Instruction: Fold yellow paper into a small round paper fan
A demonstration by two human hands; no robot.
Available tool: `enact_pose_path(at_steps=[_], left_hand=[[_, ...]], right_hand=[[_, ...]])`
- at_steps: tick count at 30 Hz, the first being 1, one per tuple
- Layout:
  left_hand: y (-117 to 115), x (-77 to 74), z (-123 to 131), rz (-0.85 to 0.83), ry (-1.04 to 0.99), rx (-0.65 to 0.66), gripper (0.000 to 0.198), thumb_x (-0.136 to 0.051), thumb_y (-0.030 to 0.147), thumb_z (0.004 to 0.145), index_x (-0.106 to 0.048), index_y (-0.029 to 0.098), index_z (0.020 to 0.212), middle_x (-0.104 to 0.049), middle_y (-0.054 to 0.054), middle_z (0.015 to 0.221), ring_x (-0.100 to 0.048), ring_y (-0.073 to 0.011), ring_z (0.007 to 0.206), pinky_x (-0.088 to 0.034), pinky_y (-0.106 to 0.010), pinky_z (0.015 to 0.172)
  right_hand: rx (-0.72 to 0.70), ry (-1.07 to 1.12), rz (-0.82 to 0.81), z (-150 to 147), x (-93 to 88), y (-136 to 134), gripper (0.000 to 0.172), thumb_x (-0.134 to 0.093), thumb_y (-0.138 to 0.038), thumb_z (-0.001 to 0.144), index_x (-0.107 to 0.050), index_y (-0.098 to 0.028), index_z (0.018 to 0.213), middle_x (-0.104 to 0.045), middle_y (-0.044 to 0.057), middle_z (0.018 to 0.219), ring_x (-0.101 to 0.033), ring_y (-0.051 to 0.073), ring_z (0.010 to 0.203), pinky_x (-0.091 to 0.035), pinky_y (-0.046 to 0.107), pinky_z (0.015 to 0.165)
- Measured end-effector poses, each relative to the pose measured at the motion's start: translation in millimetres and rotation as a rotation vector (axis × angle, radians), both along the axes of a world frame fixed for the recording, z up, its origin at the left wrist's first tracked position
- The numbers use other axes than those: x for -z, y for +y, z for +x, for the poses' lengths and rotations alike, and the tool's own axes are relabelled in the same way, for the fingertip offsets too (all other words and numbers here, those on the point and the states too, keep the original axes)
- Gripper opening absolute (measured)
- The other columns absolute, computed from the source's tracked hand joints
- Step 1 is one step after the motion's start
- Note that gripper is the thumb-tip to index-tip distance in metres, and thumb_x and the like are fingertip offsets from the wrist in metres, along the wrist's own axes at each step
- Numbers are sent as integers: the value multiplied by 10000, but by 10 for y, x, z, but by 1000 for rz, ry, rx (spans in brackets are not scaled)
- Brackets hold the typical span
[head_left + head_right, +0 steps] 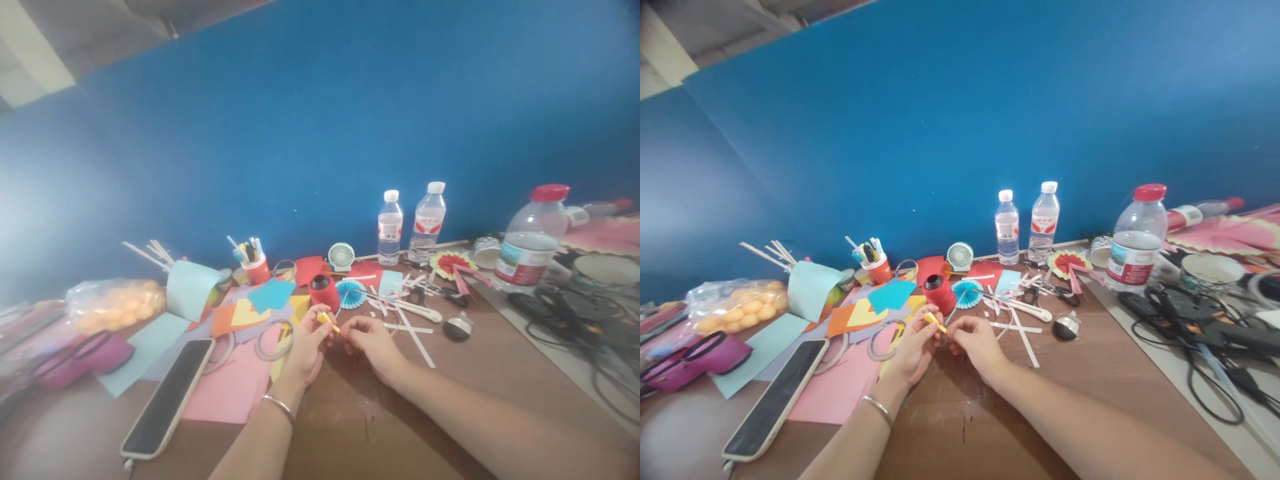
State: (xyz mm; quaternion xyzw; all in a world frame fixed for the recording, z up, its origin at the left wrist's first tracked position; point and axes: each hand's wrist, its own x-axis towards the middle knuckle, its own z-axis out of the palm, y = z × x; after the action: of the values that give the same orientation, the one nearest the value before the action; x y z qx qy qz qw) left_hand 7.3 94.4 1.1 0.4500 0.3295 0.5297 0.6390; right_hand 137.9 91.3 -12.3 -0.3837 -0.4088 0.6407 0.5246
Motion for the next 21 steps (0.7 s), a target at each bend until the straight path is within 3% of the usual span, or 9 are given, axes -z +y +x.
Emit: enact_pose_path(at_steps=[12,21], left_hand=[[-35,-11,93,53,-17,-109,134,-562,164,688,-461,183,774,-455,25,751,-414,-52,557,-312,-182,503],[-40,29,87,32,-83,-103,129,-467,79,669,-419,183,730,-441,26,776,-424,-57,574,-309,-184,501]], right_hand=[[56,-186,171,-11,24,-37,79,-568,-215,675,-565,-157,621,-532,-33,486,-465,95,474,-371,219,498],[125,-356,262,-20,23,-78,52,-550,-193,674,-596,-169,666,-630,11,635,-560,151,625,-413,247,598]])
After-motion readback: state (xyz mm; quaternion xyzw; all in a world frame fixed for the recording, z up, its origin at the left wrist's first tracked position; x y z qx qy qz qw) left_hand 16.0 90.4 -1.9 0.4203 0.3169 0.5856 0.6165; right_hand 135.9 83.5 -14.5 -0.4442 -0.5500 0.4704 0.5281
